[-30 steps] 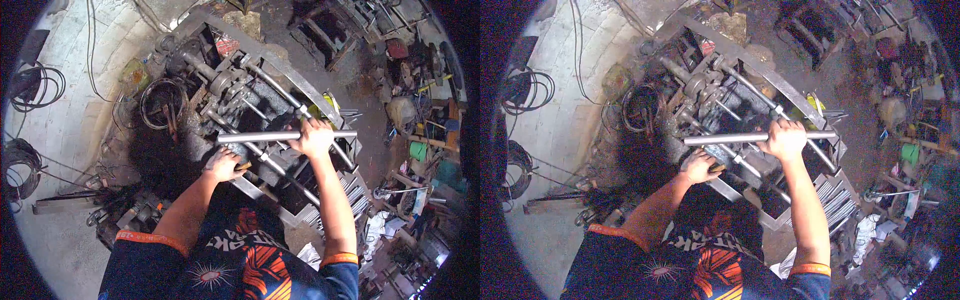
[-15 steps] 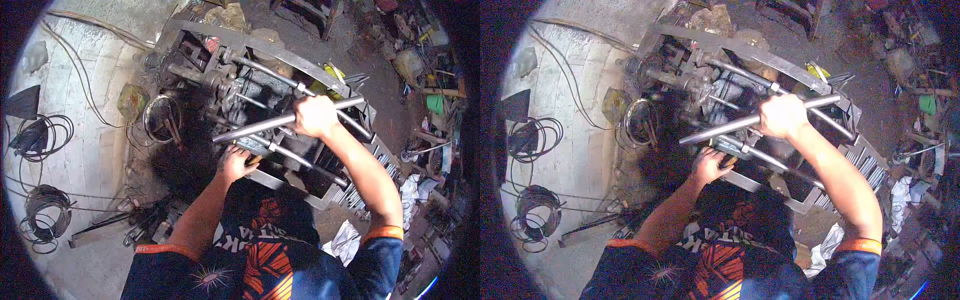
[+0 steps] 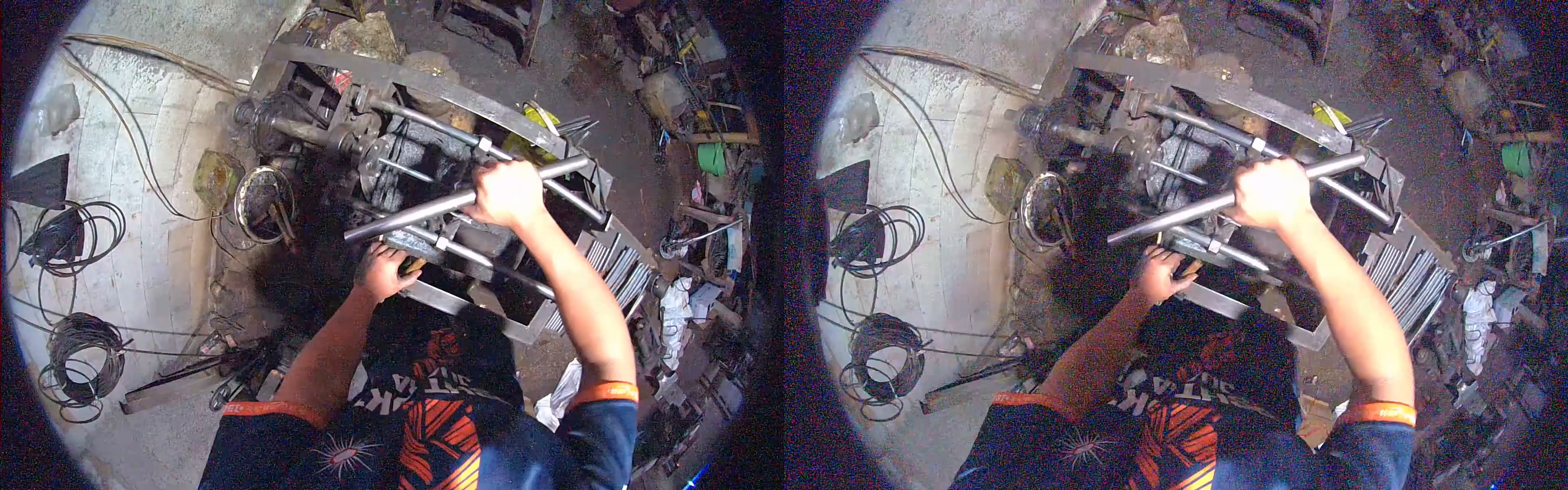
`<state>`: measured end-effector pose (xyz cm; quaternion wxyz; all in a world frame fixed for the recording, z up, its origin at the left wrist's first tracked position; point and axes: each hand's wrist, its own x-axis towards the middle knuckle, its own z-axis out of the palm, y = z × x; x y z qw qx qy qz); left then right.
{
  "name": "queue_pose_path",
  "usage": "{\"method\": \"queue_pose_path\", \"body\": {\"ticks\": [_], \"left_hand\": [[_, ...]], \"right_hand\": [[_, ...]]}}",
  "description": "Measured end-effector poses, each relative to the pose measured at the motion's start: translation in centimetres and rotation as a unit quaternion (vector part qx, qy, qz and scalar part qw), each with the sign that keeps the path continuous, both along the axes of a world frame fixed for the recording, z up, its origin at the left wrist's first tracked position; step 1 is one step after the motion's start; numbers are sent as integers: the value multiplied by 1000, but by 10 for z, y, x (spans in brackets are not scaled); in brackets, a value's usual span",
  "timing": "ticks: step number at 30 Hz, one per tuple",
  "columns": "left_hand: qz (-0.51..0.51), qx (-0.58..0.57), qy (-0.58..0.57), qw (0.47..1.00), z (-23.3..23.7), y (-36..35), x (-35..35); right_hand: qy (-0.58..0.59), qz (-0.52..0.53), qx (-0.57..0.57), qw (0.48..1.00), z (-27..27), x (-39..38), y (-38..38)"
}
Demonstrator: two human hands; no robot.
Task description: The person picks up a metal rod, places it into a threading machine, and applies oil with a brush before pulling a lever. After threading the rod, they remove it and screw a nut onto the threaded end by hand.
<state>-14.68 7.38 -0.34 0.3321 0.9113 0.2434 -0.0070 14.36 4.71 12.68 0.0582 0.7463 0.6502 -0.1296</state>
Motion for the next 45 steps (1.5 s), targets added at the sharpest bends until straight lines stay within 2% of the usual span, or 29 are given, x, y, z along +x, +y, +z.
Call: {"method": "queue_pose_path", "body": {"ticks": [5,10,20,22,26,28,32,34,36,45], "left_hand": [[0,14,-4,1000,0,-1,1],[5,15,-32,999,-3,-3,2],[17,-14,19,1000,6,-1,2],[20,-18,17,999,4,-1,1],[22,4,-6,1000,6,-2,1],[26,10,-7,1000,10,-2,2],[17,26,-22,999,8,0,1],[20,32,-39,999,5,0,1],[20,31,-4,999,4,-2,0],[18,15,-6,1000,11,1,1]], "right_hand": [[-5,-12,26,1000,-7,-1,-3],[14,-16,113,993,-9,-3,-5],[8,-6,160,987,-14,-1,-7],[-6,-3,251,968,-23,-1,-10],[-1,21,267,964,-26,2,-11],[-7,0,283,959,-27,0,-11],[-6,1,290,957,-21,-1,-10],[11,-7,192,981,-12,-1,-10],[-4,-2,209,978,-14,-3,-9],[-4,-2,204,979,-13,-2,-6]]}}
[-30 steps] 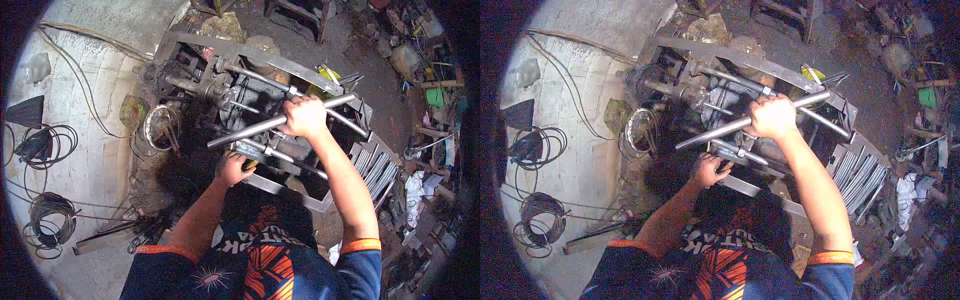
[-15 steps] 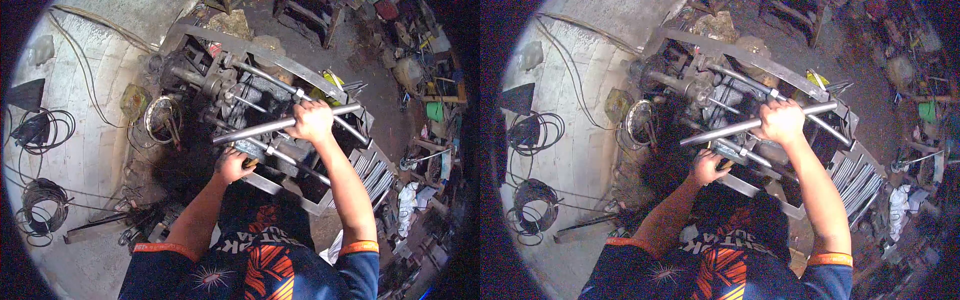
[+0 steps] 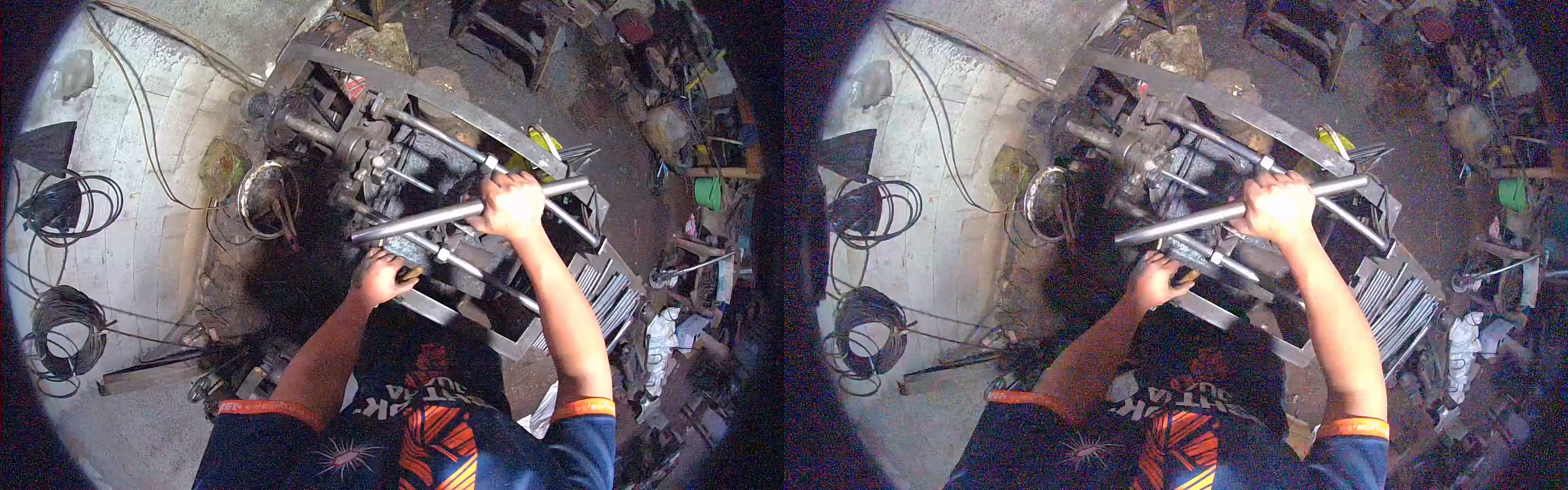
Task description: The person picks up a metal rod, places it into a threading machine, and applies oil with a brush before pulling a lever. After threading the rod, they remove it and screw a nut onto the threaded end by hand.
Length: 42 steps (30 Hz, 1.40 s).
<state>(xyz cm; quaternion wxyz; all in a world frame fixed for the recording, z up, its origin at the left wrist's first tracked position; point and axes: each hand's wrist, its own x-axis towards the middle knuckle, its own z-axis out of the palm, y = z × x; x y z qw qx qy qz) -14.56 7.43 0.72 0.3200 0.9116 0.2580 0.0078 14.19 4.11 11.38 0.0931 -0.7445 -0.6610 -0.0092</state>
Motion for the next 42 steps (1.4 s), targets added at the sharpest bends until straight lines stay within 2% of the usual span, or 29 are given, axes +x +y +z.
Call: {"method": "queue_pose_path", "body": {"ticks": [15,17,24,26,31,42], "left_hand": [[-1,6,19,1000,-3,-1,0],[-2,-1,29,1000,-2,-1,-1],[1,20,9,1000,-8,-2,-3],[0,16,17,1000,-8,-2,-3],[-4,-10,43,999,1,0,0],[-6,-8,5,1000,-5,1,-1]], "right_hand": [[-11,-5,27,1000,-8,1,-6],[-9,9,96,995,-12,1,-5],[-6,15,89,996,-8,0,-3],[-13,-1,44,999,-5,-1,-3],[-11,8,55,998,-2,1,-3],[-15,5,58,998,-5,1,-7]]}}
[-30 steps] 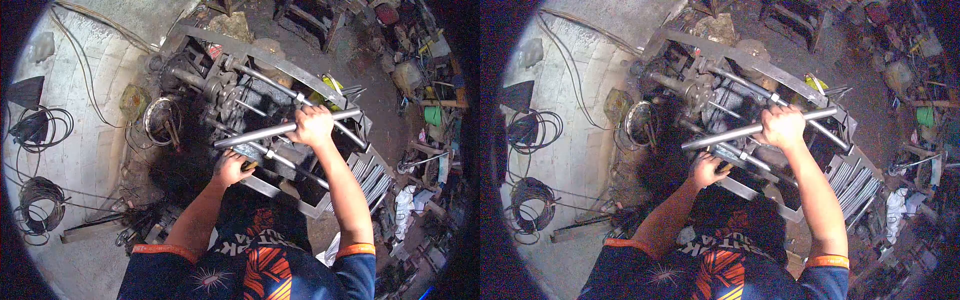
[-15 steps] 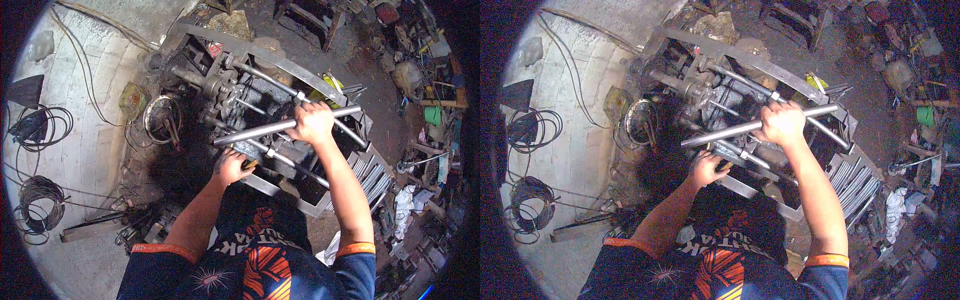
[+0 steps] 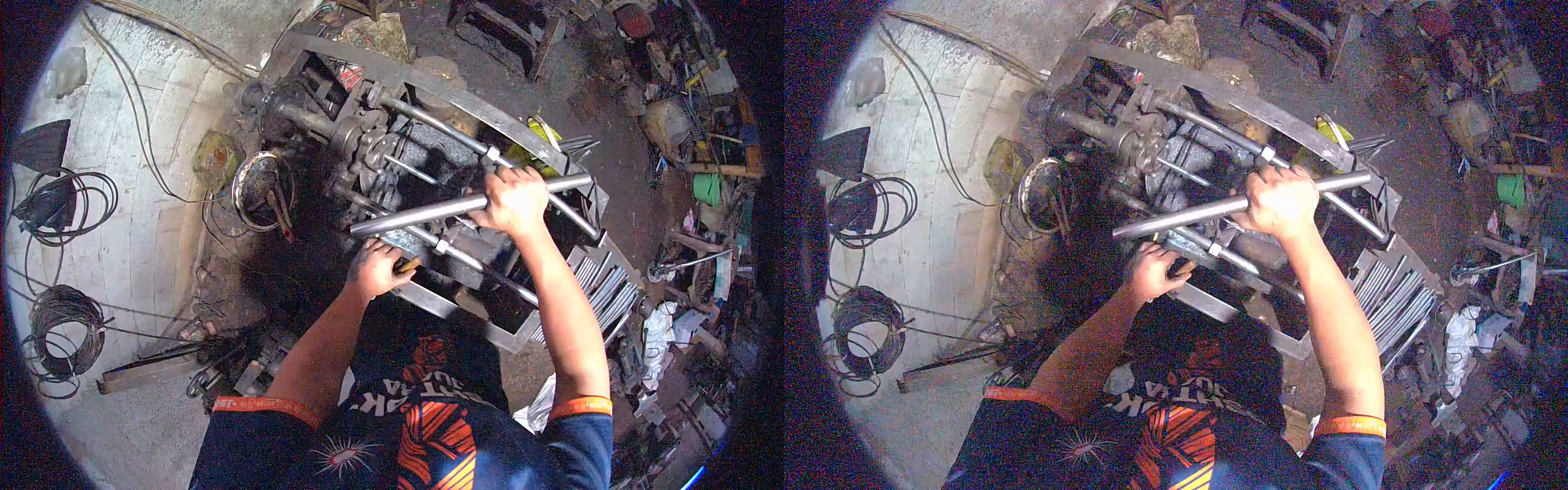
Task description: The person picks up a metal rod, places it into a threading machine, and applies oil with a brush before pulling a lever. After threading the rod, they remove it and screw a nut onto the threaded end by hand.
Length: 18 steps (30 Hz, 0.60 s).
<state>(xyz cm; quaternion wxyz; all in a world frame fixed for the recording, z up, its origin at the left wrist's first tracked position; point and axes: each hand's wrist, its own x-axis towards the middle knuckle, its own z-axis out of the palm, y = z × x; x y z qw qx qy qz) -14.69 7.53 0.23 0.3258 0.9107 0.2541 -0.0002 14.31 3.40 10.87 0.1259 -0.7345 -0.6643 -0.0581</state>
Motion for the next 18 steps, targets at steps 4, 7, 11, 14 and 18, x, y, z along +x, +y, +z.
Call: {"method": "queue_pose_path", "body": {"ticks": [4,7,11,14,18], "left_hand": [[7,5,5,1000,-5,-2,-1],[15,0,-2,1000,-7,-3,-2],[7,10,9,1000,-6,-1,-1],[12,18,-20,1000,-10,-3,-2],[3,25,-35,999,-8,-1,-2]], "right_hand": [[0,-15,-9,1000,0,-3,0],[2,-3,20,1000,-4,-1,2],[4,12,46,999,-5,0,3],[6,8,38,999,-4,-1,3],[5,16,42,999,-4,1,2]]}}
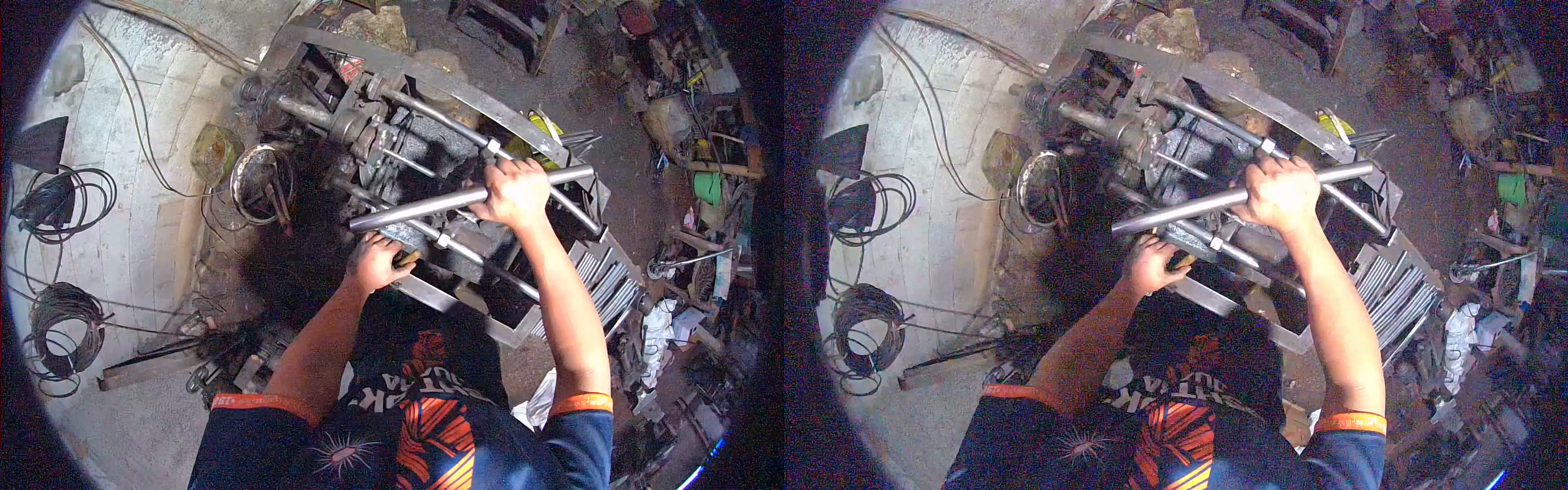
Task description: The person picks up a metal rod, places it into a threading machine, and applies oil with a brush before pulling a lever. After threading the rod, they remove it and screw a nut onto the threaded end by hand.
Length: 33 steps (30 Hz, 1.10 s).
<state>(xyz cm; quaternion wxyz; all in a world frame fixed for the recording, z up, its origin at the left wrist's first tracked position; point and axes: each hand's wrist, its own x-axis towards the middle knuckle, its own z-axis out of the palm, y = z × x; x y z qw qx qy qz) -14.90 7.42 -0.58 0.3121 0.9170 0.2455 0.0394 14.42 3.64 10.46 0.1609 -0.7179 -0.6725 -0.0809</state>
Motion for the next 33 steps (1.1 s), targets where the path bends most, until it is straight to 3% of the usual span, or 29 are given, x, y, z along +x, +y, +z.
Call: {"method": "queue_pose_path", "body": {"ticks": [18,33], "left_hand": [[8,-19,53,998,11,-1,4],[-1,2,1,1000,-5,0,-2]], "right_hand": [[-2,-26,-44,999,2,-1,-3],[-5,-10,-23,1000,1,1,-4]]}}
